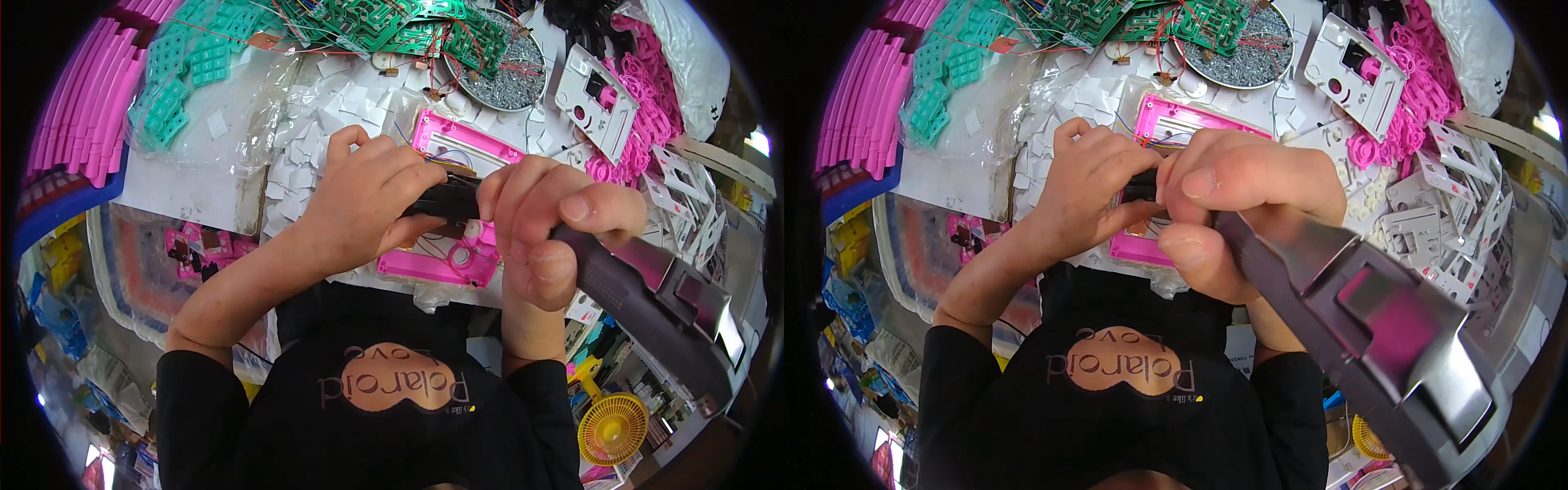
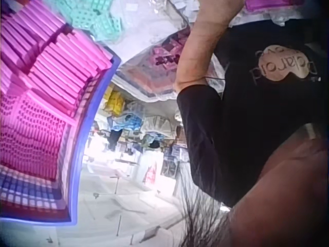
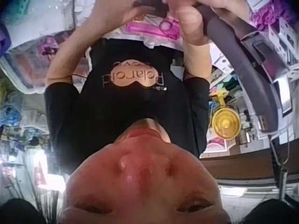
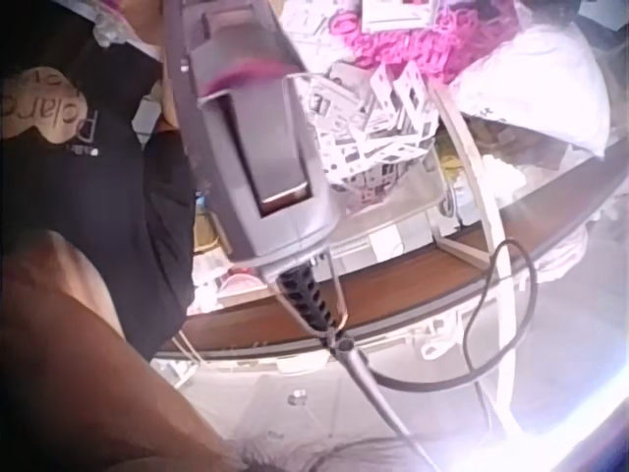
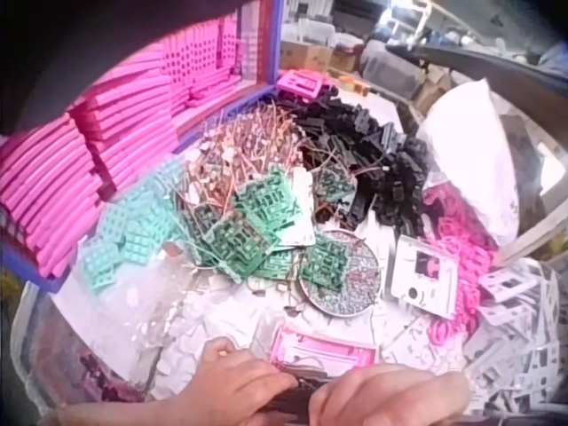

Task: Assembling small electronic and plastic components into a toy frame using a glue gun.

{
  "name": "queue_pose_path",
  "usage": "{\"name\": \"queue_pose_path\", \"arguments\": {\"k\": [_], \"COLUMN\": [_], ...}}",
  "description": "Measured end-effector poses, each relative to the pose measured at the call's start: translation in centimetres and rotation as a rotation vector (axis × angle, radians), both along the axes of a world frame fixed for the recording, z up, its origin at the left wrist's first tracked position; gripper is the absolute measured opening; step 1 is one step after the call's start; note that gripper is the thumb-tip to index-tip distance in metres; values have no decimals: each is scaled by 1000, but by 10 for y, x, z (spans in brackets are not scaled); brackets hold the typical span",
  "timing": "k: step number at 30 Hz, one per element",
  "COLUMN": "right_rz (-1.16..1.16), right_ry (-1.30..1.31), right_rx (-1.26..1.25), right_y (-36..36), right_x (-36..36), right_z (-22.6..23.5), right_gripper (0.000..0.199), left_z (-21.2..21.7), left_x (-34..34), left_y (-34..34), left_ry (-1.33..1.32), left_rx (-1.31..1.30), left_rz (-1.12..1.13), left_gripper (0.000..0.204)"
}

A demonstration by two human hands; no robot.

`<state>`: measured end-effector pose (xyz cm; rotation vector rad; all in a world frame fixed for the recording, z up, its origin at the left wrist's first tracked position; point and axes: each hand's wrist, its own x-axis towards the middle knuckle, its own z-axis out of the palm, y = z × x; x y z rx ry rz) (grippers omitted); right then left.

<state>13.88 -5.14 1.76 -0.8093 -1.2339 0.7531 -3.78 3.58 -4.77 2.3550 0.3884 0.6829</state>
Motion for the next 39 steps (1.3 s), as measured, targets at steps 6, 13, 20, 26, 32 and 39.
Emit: {"name": "queue_pose_path", "arguments": {"k": [6, 13, 20, 26, 32, 39], "right_rz": [-2, -14, 25, 136, 77, -163], "right_ry": [-156, -291, -248, -241, -90, -74], "right_rx": [41, 62, 0, -68, -8, 155], "right_y": [4, 9, 13, 15, 12, -7], "right_x": [-5, -11, -8, 8, 0, 31], "right_z": [5, 6, 1, 10, -6, 29], "right_gripper": [35, 36, 38, 38, 45, 68], "left_z": [1, -5, -11, -12, -7, -6], "left_x": [0, 0, -4, -4, -5, -2], "left_y": [-2, -2, 0, -2, 1, 3], "left_ry": [-41, -94, -112, -104, -45, -68], "left_rx": [30, 36, 106, 163, 130, 108], "left_rz": [8, -32, -47, -60, -62, -39], "left_gripper": [49, 44, 42, 42, 45, 47]}}
